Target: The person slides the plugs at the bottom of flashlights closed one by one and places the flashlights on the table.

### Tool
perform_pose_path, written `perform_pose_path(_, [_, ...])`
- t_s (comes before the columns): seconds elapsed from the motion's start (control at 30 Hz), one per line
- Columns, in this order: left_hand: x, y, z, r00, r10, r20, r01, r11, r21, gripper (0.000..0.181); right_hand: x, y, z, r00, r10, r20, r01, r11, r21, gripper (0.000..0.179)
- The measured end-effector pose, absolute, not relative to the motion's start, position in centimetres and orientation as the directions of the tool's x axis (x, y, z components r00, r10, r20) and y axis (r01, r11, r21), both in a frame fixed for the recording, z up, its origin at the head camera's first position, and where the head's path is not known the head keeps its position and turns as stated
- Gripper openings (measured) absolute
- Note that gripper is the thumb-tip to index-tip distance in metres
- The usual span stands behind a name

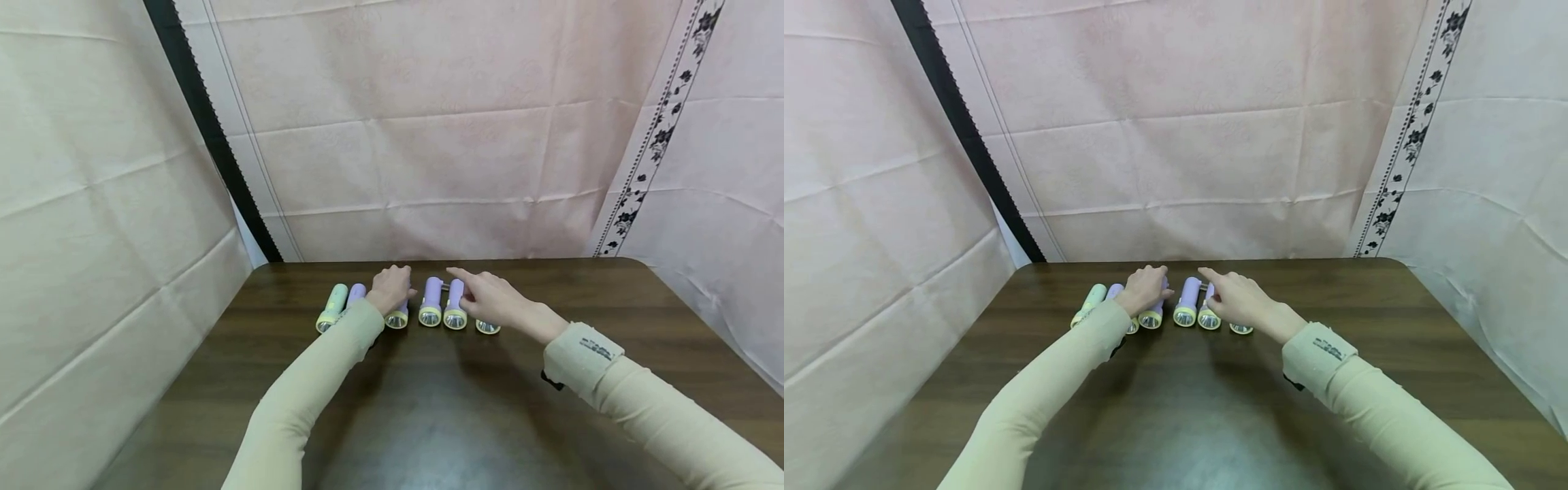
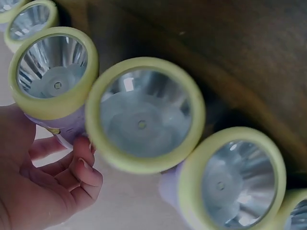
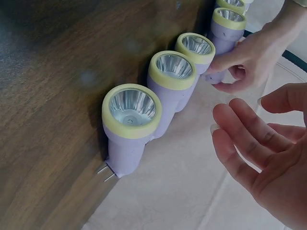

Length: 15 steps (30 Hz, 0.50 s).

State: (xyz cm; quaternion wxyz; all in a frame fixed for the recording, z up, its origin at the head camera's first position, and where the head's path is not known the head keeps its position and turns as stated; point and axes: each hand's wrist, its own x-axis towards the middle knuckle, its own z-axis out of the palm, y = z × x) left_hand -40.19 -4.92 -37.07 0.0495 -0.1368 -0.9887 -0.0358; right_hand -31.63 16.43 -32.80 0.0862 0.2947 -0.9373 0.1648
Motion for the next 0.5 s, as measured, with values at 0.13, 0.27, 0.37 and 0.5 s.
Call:
perform_pose_path(0.13, [-40.3, -5.2, -37.6, -0.961, 0.263, 0.086, 0.268, 0.962, 0.045, 0.031, -31.6, 16.5, -32.7, -0.813, -0.524, 0.255, -0.580, 0.772, -0.260, 0.058])
perform_pose_path(0.27, [-40.1, -5.1, -37.8, -0.960, 0.266, 0.086, 0.270, 0.962, 0.033, 0.032, -31.5, 16.6, -32.6, -0.812, -0.528, 0.250, -0.582, 0.770, -0.262, 0.057])
perform_pose_path(0.37, [-40.4, -5.0, -38.3, -0.957, 0.272, 0.102, 0.273, 0.962, -0.002, 0.030, -31.5, 16.7, -32.7, -0.810, -0.530, 0.250, -0.584, 0.765, -0.269, 0.056])
perform_pose_path(0.5, [-40.4, -4.8, -38.8, -0.959, 0.269, 0.090, 0.266, 0.963, -0.044, 0.033, -31.5, 16.9, -33.2, -0.808, -0.531, 0.255, -0.588, 0.760, -0.277, 0.054])
